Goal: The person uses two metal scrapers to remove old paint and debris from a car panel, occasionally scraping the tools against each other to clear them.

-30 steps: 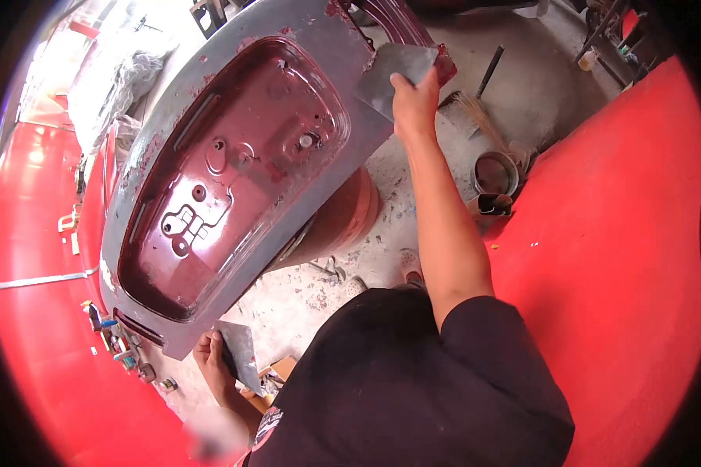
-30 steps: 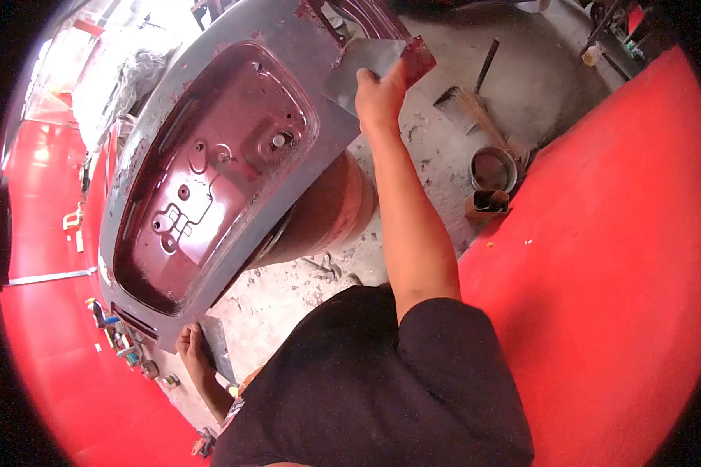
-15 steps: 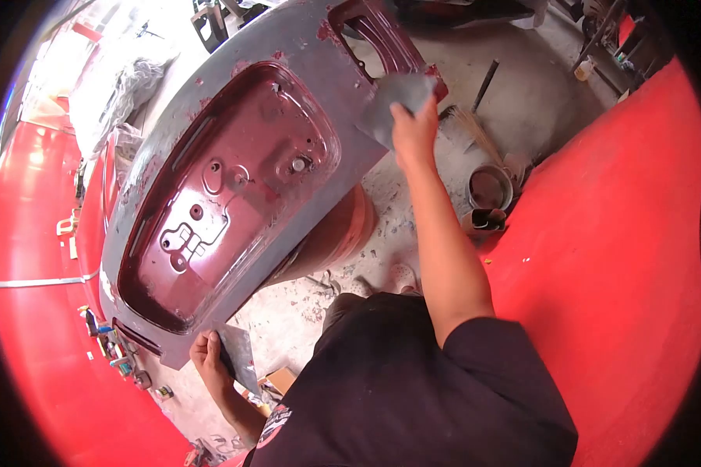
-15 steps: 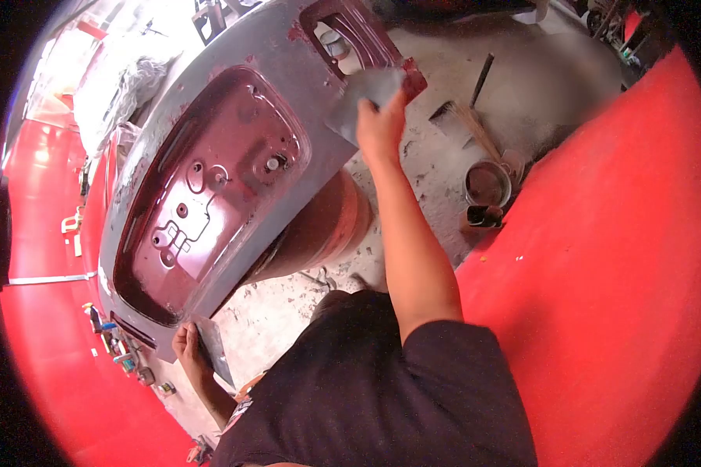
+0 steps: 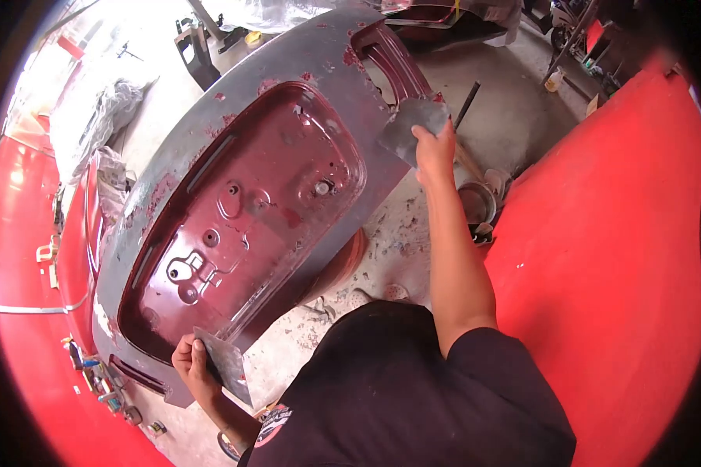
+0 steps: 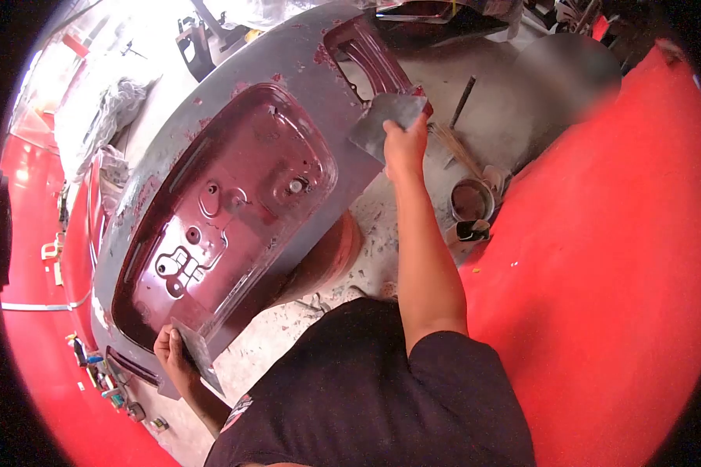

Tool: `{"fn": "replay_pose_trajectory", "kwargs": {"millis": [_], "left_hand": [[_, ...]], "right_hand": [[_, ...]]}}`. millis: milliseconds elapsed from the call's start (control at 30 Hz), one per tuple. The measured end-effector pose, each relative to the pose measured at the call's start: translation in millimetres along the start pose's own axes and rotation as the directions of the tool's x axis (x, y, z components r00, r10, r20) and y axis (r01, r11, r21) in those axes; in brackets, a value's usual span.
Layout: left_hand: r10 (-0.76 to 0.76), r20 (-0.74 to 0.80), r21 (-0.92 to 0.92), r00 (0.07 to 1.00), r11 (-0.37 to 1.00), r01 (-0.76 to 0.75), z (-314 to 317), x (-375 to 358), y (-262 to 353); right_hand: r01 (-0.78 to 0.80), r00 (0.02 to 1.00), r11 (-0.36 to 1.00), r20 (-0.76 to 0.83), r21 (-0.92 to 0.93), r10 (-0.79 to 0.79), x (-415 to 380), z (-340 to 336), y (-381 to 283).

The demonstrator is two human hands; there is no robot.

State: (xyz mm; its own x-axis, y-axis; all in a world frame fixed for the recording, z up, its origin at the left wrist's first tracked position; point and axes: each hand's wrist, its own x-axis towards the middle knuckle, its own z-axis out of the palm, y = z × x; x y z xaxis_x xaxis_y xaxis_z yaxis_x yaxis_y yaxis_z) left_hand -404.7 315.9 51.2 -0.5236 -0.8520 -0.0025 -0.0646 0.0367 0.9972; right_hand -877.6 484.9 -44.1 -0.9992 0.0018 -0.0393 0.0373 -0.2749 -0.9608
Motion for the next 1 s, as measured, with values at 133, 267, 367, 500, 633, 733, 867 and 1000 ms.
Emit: {"fn": "replay_pose_trajectory", "kwargs": {"millis": [133, 267, 367, 500, 633, 733, 867, 1000], "left_hand": [[0.024, 0.056, 0.066, 0.998, 0.997, -0.028, 0.2, 18.6, 3.4], [0.031, 0.053, 0.013, 0.998, 0.999, -0.032, -11.8, 24.4, 0.1], [0.000, 0.012, -0.029, 1.000, 1.000, 0.000, -24.0, 23.7, -9.3], [-0.007, 0.068, -0.010, 0.998, 1.000, 0.008, -13.1, 30.9, -6.7], [0.040, 0.104, 0.034, 0.994, 0.998, -0.044, 0.6, 28.7, -1.4], [0.026, 0.037, -0.027, 0.999, 0.999, -0.025, -4.8, 17.1, -11.9], [-0.023, 0.015, -0.012, 1.000, 1.000, 0.024, 5.2, 7.5, -22.4], [-0.016, 0.063, -0.035, 0.998, 0.999, 0.018, 38.3, 5.7, -11.2]], "right_hand": [[0.061, 0.998, 0.974, 0.006, -0.217, -0.061, 6.3, 43.6, -35.3], [0.151, 0.988, 0.936, 0.013, -0.319, -0.154, 10.1, 23.1, -11.8], [0.058, 0.998, 0.997, 0.002, -0.042, -0.058, -6.3, 3.5, 7.0], [0.084, 0.996, 0.968, 0.015, -0.238, -0.082, 5.5, 53.6, -34.7], [-0.001, 1.000, 0.945, -0.002, -0.326, 0.000, 12.2, 64.9, -50.2], [0.138, 0.987, 0.981, 0.100, -0.134, -0.125, 19.7, 28.9, -17.6], [0.057, 0.997, 0.979, 0.057, -0.197, -0.046, 18.2, 38.2, -30.4], [0.046, 0.992, 0.923, 0.123, -0.381, 0.001, 34.1, 54.4, -59.8]]}}
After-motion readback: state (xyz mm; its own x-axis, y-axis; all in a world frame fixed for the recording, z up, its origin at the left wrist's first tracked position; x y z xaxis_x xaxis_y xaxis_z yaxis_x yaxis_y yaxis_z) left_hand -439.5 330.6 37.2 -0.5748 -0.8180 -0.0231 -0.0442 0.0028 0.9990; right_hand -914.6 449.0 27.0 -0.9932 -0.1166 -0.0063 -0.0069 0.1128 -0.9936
